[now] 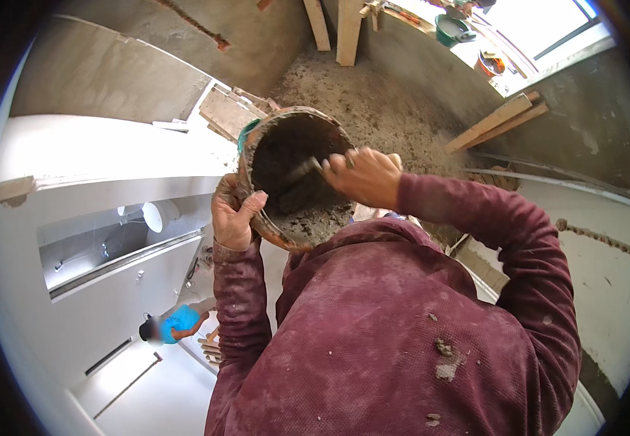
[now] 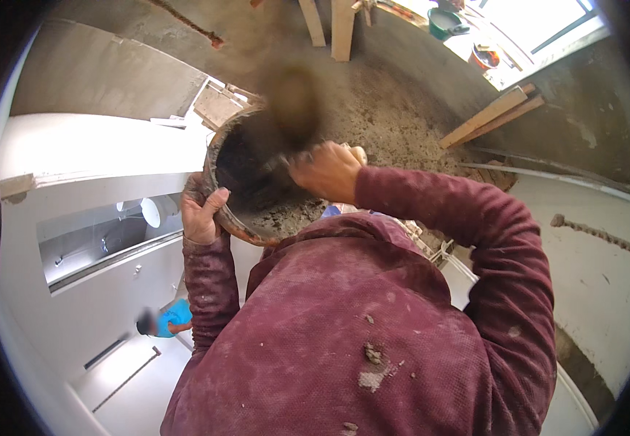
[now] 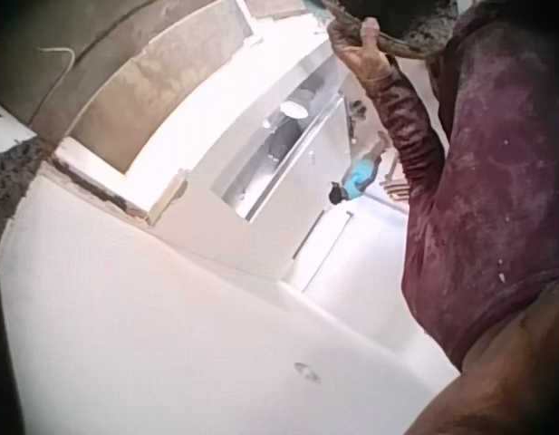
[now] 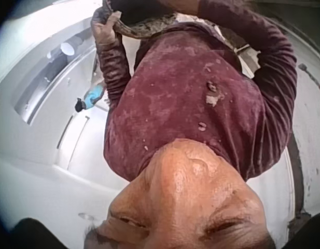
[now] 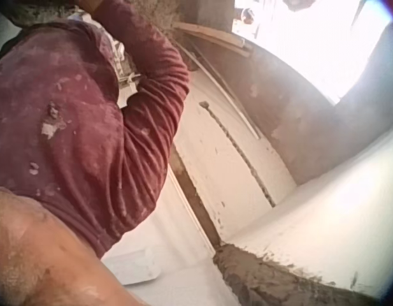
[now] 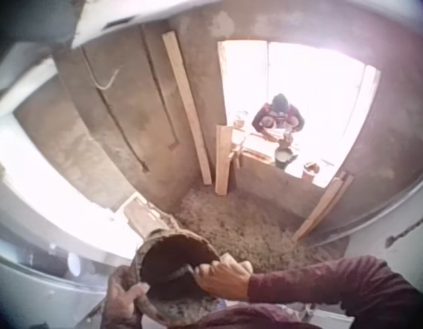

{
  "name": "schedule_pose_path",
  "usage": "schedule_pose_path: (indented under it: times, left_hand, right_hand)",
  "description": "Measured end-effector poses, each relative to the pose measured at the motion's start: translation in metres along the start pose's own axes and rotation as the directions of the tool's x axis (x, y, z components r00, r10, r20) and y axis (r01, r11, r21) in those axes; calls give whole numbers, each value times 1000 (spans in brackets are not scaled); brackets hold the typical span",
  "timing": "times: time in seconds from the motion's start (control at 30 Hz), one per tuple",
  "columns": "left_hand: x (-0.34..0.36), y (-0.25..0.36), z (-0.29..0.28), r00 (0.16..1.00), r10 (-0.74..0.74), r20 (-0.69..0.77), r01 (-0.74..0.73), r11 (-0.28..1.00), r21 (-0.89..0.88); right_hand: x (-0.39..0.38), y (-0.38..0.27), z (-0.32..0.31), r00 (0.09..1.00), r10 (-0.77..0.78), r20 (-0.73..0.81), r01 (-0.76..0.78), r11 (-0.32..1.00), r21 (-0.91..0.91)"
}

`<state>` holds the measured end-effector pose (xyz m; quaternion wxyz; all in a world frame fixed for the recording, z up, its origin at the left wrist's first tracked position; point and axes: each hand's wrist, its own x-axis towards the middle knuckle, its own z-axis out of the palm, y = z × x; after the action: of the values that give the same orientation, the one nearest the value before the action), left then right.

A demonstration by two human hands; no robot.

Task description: The person applies plaster to the upper edge of a doorway using a trowel while holding a bucket of plaster by hand.

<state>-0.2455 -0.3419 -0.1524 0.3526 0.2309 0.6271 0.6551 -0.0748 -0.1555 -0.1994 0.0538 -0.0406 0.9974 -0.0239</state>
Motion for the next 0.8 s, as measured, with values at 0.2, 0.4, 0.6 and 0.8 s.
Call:
schedule_pose_path:
  times: [0.2, 0.4, 0.6, 0.8]
  left_hand:
    - [-8, 2, 0, 1000, -11, -17, 11, 999, 46]
    - [-15, 15, 18, 998, 63, 4, -63, 992, 114]
    - [-15, 11, 15, 998, 60, 6, -60, 995, 74]
    - [-16, 13, 17, 996, 88, -3, -88, 996, 32]
  right_hand:
    - [-19, 20, -43, 997, 63, 46, -65, 996, 63]
    - [-16, 42, -55, 956, 130, 264, -179, 969, 169]
    - [-15, 28, -43, 963, -7, 271, -91, 934, 347]
    - [-30, 20, -72, 979, -23, 204, -54, 930, 363]
